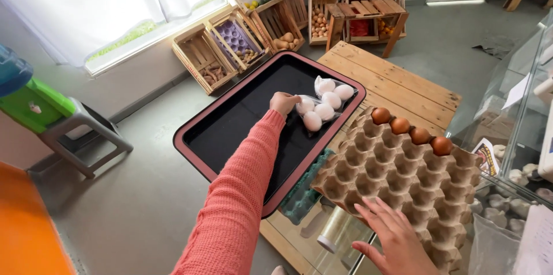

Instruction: The person bags individual eggs into small plastic bags, transfers eggs from a black tray into a cardboard egg carton, and then wipes the black tray clean with a blue cloth.

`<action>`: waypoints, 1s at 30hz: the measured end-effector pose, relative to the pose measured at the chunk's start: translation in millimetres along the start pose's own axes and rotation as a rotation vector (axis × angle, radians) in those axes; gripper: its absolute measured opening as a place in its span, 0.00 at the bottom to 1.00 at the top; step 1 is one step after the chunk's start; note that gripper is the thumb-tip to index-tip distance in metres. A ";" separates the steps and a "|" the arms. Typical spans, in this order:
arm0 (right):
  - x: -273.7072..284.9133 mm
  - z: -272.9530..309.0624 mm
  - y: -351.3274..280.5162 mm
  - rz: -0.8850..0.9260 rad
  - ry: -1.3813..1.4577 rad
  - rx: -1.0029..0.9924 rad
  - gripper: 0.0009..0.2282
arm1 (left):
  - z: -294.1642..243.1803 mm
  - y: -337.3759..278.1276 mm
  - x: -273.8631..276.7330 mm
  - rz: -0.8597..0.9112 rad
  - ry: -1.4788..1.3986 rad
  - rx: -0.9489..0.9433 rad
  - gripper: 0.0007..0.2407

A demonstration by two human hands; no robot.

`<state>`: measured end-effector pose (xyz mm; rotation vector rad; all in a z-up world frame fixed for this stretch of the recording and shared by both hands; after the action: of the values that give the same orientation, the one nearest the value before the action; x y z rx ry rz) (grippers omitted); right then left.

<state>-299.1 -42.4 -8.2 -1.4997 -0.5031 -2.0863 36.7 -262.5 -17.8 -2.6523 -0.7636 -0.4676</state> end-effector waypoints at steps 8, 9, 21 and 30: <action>12.1 33.4 19.0 -0.008 0.028 -0.009 0.30 | -25.1 -13.8 5.8 -0.019 0.194 -0.276 0.07; 18.8 42.6 20.4 -0.061 0.036 0.024 0.29 | -31.4 -18.1 7.1 -0.031 0.232 -0.338 0.08; 68.3 146.1 65.0 -0.342 0.215 0.242 0.17 | -50.5 -134.5 114.7 -0.360 0.210 -1.010 0.06; 93.0 179.3 115.6 -0.713 0.503 0.274 0.03 | -21.8 -210.4 152.9 -0.501 0.307 -1.066 0.06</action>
<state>-117.4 -49.9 137.1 -0.6304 -1.1803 -2.6516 37.1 -35.3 110.8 -3.0820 -1.3433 -1.7913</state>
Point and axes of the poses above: each hand's wrist, its own y-axis towards the middle knuckle, its own x-axis out of the back of the hand, z = x × y, the point moved 10 cm from there along y, towards the middle knuckle, and after that the axes turned 4 degrees about -z, right-handed, at the moved point
